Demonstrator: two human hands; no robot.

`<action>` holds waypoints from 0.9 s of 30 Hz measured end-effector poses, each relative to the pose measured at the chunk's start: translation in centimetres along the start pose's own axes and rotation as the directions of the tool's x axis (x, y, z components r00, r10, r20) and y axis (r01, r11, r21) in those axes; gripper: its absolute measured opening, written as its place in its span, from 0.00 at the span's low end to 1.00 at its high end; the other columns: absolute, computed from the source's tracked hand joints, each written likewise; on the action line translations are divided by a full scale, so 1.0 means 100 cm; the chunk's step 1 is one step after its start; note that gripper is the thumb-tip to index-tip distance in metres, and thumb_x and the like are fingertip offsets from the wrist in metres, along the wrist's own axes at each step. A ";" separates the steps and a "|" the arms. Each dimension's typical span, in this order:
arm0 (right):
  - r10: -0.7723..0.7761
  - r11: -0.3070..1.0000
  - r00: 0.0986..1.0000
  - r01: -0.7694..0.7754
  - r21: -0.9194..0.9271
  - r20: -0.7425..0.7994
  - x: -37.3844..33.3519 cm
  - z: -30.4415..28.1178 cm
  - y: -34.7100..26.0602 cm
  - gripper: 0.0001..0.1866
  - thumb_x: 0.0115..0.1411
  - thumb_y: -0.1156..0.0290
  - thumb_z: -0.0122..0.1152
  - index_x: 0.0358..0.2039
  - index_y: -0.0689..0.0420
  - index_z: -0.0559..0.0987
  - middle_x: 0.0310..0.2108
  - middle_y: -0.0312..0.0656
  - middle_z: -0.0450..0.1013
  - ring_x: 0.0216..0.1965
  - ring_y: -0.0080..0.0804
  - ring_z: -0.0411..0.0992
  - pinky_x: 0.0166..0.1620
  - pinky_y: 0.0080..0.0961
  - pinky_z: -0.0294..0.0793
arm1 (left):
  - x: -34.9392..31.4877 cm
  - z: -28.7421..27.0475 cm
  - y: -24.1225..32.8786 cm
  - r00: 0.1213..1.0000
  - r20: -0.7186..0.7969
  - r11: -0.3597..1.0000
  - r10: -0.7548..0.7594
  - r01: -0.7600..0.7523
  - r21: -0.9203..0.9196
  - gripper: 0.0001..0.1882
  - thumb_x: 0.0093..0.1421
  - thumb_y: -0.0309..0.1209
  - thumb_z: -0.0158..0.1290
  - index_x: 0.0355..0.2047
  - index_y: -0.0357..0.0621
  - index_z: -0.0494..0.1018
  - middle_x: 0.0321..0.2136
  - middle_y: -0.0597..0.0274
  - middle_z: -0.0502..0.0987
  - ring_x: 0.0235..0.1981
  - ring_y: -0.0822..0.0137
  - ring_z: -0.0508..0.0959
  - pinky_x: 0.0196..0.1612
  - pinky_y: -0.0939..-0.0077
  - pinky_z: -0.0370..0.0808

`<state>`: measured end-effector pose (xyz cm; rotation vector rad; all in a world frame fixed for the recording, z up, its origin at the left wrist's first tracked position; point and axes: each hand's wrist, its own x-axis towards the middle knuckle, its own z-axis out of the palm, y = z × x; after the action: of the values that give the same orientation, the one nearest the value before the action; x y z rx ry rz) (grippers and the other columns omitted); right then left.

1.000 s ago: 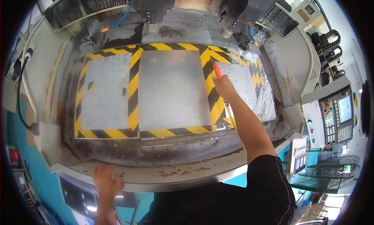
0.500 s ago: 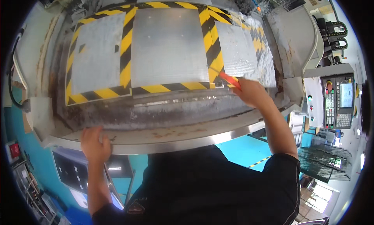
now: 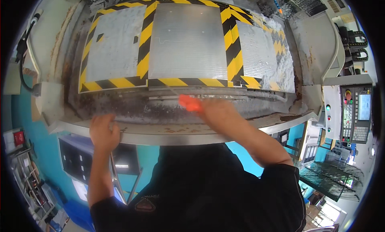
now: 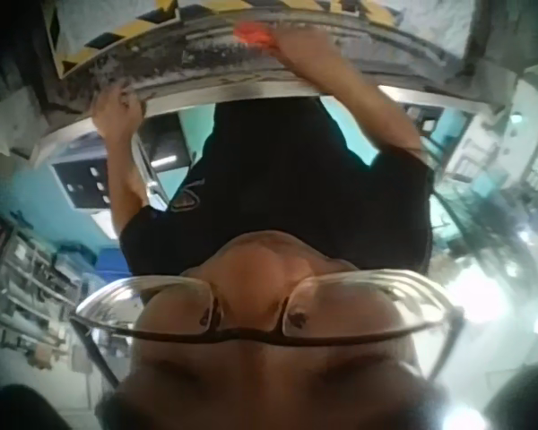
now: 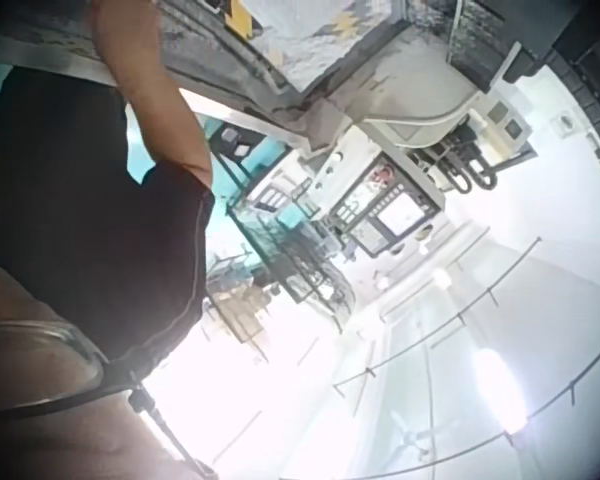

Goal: The person places a screen on a machine bed, blows air over it, and removes it. They then clean the bed with an air nozzle, apply strips of tape to the surface, cut them with a blade, and press a button on the control panel.

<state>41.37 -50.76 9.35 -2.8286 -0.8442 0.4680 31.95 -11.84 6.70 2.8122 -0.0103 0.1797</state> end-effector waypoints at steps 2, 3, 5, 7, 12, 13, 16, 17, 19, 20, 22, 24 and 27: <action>-0.067 0.998 0.997 0.067 0.018 -0.035 0.009 0.006 -0.005 0.18 0.62 0.56 0.62 0.36 0.61 0.78 0.31 0.52 0.78 0.34 0.49 0.80 0.35 0.41 0.79 | 0.005 0.001 0.001 1.000 0.001 1.000 0.022 -0.022 -0.008 0.11 0.55 0.29 0.52 0.39 0.45 0.77 0.34 0.57 0.81 0.41 0.52 0.79 0.60 0.50 0.68; -0.063 0.998 0.998 0.063 0.016 -0.032 0.007 0.004 -0.002 0.18 0.62 0.56 0.62 0.36 0.61 0.78 0.31 0.52 0.78 0.34 0.49 0.80 0.35 0.41 0.79 | 0.004 0.002 0.000 1.000 -0.001 1.000 0.024 -0.024 -0.001 0.11 0.55 0.29 0.52 0.39 0.45 0.77 0.34 0.57 0.81 0.41 0.52 0.79 0.60 0.50 0.68; 0.013 0.997 1.000 -0.012 0.078 -0.019 -0.007 -0.010 0.014 0.18 0.62 0.56 0.62 0.36 0.61 0.78 0.32 0.52 0.78 0.34 0.51 0.79 0.36 0.43 0.79 | 0.001 -0.001 -0.001 1.000 0.001 1.000 0.024 -0.024 -0.001 0.11 0.54 0.29 0.52 0.38 0.45 0.77 0.34 0.57 0.81 0.42 0.52 0.79 0.61 0.50 0.68; 0.152 0.987 0.988 -0.153 0.041 0.017 -0.034 -0.007 0.057 0.18 0.64 0.56 0.60 0.37 0.61 0.78 0.33 0.51 0.78 0.36 0.53 0.79 0.39 0.46 0.78 | 0.002 -0.004 0.002 1.000 -0.006 1.000 0.001 -0.001 0.026 0.11 0.54 0.29 0.52 0.39 0.45 0.77 0.35 0.58 0.80 0.42 0.52 0.79 0.61 0.50 0.67; 0.510 0.860 0.855 -0.507 -0.058 0.097 -0.075 -0.027 0.122 0.22 0.64 0.50 0.59 0.38 0.60 0.74 0.35 0.55 0.78 0.38 0.58 0.77 0.41 0.51 0.75 | 0.004 -0.003 0.006 0.999 -0.038 0.999 -0.017 0.018 0.030 0.13 0.53 0.31 0.55 0.38 0.43 0.79 0.35 0.54 0.81 0.41 0.50 0.79 0.61 0.49 0.66; 0.492 0.871 0.869 -0.491 -0.031 0.052 -0.067 -0.029 0.130 0.23 0.64 0.49 0.60 0.37 0.60 0.74 0.35 0.56 0.78 0.38 0.58 0.78 0.42 0.50 0.76 | 0.005 -0.001 0.006 0.999 -0.035 0.999 -0.010 0.011 0.044 0.13 0.53 0.31 0.55 0.39 0.43 0.79 0.35 0.54 0.81 0.42 0.50 0.79 0.61 0.49 0.66; 0.517 0.855 0.856 -0.515 0.058 -0.014 0.004 -0.037 0.160 0.25 0.65 0.48 0.58 0.38 0.61 0.74 0.34 0.57 0.78 0.38 0.57 0.78 0.41 0.50 0.75 | 0.003 0.000 0.003 1.000 -0.019 0.999 -0.003 0.004 0.045 0.11 0.55 0.30 0.54 0.39 0.45 0.76 0.36 0.58 0.80 0.42 0.52 0.79 0.61 0.49 0.66; 0.547 0.817 0.837 -0.534 0.216 -0.002 0.034 -0.042 0.177 0.25 0.66 0.48 0.57 0.39 0.62 0.75 0.34 0.57 0.78 0.38 0.57 0.78 0.40 0.49 0.75 | 0.004 -0.002 0.003 0.999 -0.035 0.998 -0.005 0.007 0.055 0.11 0.55 0.30 0.54 0.39 0.45 0.76 0.36 0.58 0.80 0.42 0.52 0.79 0.61 0.49 0.66; 0.641 0.618 0.768 -0.527 0.583 0.015 0.091 -0.043 0.194 0.26 0.66 0.48 0.55 0.40 0.64 0.76 0.34 0.56 0.78 0.38 0.57 0.79 0.40 0.46 0.76 | 0.001 -0.001 0.004 0.999 -0.041 0.999 -0.011 0.012 0.038 0.11 0.54 0.30 0.54 0.39 0.45 0.76 0.35 0.58 0.80 0.41 0.52 0.79 0.61 0.49 0.66; 0.699 0.442 0.714 -0.470 0.764 0.035 0.116 -0.036 0.194 0.26 0.66 0.48 0.55 0.41 0.64 0.77 0.34 0.56 0.79 0.38 0.56 0.79 0.40 0.45 0.76 | 0.001 -0.003 0.006 0.998 -0.055 0.998 -0.023 0.026 0.052 0.11 0.54 0.30 0.54 0.39 0.45 0.76 0.35 0.58 0.80 0.41 0.52 0.79 0.61 0.49 0.66; 0.402 0.834 0.909 -0.313 0.454 -0.111 0.168 0.039 0.199 0.26 0.66 0.49 0.54 0.40 0.65 0.78 0.34 0.58 0.79 0.35 0.55 0.79 0.36 0.45 0.76 | 0.008 -0.004 0.010 0.999 -0.043 0.999 -0.029 0.030 0.017 0.11 0.53 0.30 0.55 0.38 0.45 0.76 0.34 0.58 0.81 0.41 0.51 0.79 0.61 0.49 0.66; 0.259 0.860 0.966 -0.218 0.461 -0.026 0.211 0.055 0.143 0.26 0.65 0.49 0.54 0.39 0.65 0.79 0.32 0.59 0.79 0.32 0.54 0.80 0.33 0.45 0.76 | 0.004 -0.004 0.004 0.997 -0.046 0.997 -0.065 0.066 0.030 0.13 0.53 0.32 0.56 0.39 0.44 0.77 0.36 0.56 0.81 0.42 0.51 0.79 0.61 0.48 0.66; 0.442 0.566 0.895 -0.225 0.793 -0.062 0.281 0.068 0.160 0.27 0.65 0.49 0.53 0.37 0.66 0.80 0.29 0.59 0.79 0.29 0.53 0.80 0.32 0.45 0.77 | 0.017 -0.003 0.013 0.999 -0.044 1.000 -0.008 0.007 -0.007 0.15 0.51 0.33 0.57 0.40 0.44 0.78 0.37 0.54 0.81 0.43 0.50 0.79 0.61 0.47 0.67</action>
<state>69.45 -48.08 -7.83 -2.1216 0.0221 0.3682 33.54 -12.95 7.62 2.7999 0.0094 0.2387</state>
